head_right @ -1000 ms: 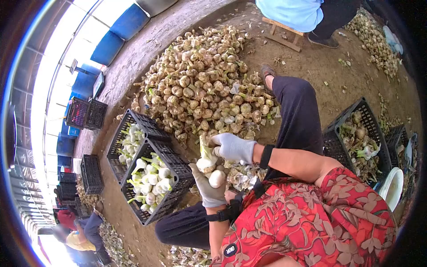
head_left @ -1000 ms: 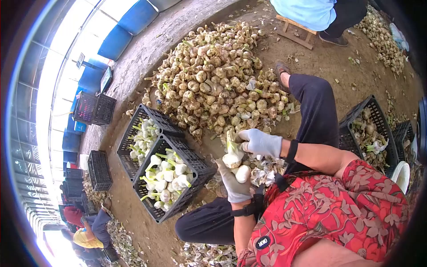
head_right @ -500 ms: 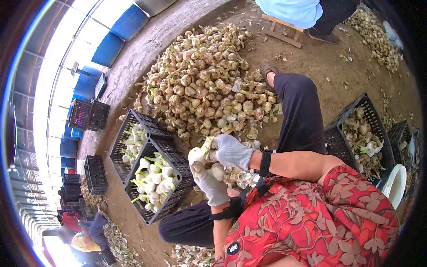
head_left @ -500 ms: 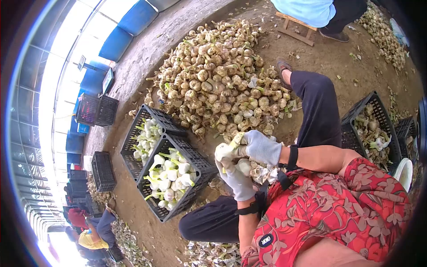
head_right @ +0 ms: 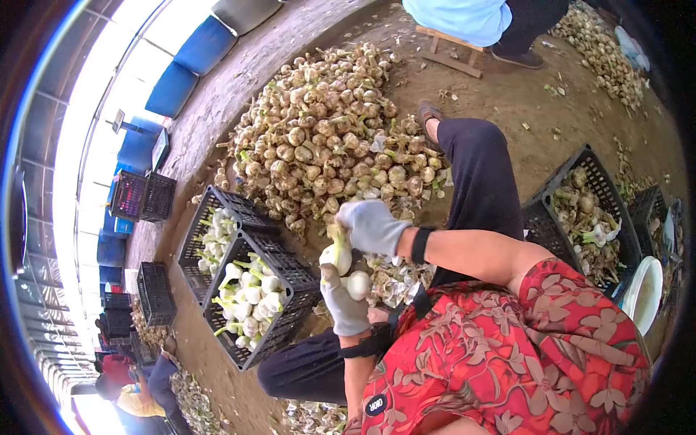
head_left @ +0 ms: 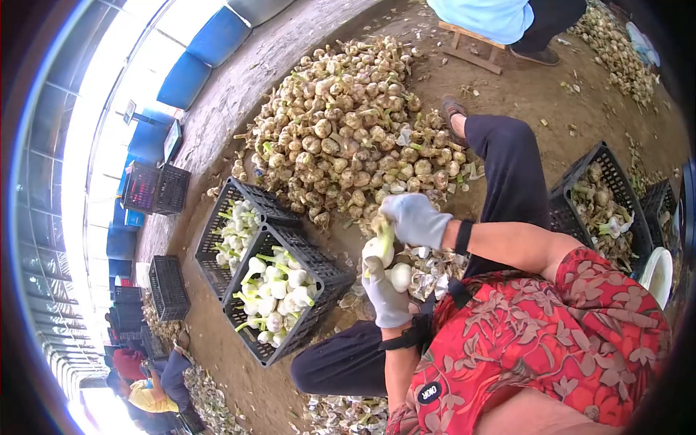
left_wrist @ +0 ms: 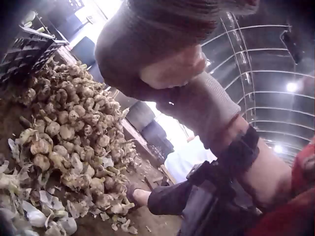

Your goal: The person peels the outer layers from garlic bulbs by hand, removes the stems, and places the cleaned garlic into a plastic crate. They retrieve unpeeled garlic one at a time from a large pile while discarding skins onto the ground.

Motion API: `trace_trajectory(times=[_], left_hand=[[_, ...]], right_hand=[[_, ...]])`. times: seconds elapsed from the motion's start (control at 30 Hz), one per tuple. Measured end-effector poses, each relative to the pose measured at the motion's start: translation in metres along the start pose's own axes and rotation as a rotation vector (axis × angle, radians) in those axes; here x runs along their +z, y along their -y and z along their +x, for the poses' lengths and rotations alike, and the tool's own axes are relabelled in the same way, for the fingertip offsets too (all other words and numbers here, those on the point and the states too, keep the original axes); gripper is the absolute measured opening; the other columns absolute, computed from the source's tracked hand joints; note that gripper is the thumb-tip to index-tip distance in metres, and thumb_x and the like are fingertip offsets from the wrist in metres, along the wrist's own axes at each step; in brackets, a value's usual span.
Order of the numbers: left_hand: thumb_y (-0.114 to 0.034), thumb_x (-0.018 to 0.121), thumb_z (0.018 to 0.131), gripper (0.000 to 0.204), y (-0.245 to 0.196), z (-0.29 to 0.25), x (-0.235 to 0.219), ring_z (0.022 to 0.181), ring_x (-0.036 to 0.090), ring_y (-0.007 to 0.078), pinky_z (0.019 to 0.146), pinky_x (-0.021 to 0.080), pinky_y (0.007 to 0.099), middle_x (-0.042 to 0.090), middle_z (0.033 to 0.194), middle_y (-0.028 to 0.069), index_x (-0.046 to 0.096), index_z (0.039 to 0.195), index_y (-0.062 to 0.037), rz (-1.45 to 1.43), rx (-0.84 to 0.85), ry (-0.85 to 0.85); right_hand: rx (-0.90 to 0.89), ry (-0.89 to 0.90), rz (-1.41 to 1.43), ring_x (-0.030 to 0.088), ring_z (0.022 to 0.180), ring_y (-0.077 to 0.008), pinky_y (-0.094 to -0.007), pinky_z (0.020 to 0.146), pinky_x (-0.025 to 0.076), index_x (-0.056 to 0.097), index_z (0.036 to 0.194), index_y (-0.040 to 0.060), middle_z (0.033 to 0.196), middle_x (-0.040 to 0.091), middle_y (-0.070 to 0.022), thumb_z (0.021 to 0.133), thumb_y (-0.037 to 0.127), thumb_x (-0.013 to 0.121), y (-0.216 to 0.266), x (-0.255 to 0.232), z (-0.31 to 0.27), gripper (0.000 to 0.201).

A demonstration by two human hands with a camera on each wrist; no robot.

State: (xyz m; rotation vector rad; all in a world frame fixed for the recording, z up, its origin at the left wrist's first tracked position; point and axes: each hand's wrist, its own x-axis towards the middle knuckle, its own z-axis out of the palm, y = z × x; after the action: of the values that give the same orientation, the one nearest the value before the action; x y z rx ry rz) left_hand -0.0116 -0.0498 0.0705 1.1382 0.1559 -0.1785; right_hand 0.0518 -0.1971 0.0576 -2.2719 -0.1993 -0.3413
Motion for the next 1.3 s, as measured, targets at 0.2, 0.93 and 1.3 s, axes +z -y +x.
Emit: trace_trajectory(times=[0.2,0.93,1.3], left_hand=[[-0.051,0.064,0.086,0.064,0.008,-0.024,-0.02,0.066,0.063,0.0188,0.055,0.05,0.0275,0.065,0.099,0.0132,0.05,0.123,0.0,-0.203,-0.273,0.297],[-0.047,0.067,0.086,0.058,0.0,-0.01,-0.019,0.085,0.063,0.0149,0.071,0.053,0.0278,0.063,0.098,0.0068,0.055,0.118,0.0006,-0.112,-0.057,0.083],[-0.054,0.06,0.089,0.058,-0.003,-0.013,-0.022,0.067,0.061,0.0126,0.055,0.05,0.0229,0.063,0.09,0.0051,0.056,0.113,-0.0014,-0.036,-0.082,0.074]], right_hand=[[-0.084,0.861,-0.539,0.067,0.082,-0.0342,-0.0427,0.071,0.053,0.068,0.101,0.0095,0.09,0.068,-0.0184,0.069,0.024,0.068,-0.071,-0.002,0.026,0.035],[-0.547,0.34,-0.286,0.063,0.066,-0.0267,-0.0384,0.055,0.049,0.063,0.074,0.0094,0.072,0.059,-0.0066,0.07,0.023,0.065,0.043,-0.046,-0.005,0.014],[-0.567,0.326,-0.264,0.062,0.068,-0.0276,-0.0384,0.058,0.049,0.061,0.075,0.0089,0.074,0.058,-0.0069,0.065,0.021,0.065,0.045,-0.038,-0.001,0.016]])
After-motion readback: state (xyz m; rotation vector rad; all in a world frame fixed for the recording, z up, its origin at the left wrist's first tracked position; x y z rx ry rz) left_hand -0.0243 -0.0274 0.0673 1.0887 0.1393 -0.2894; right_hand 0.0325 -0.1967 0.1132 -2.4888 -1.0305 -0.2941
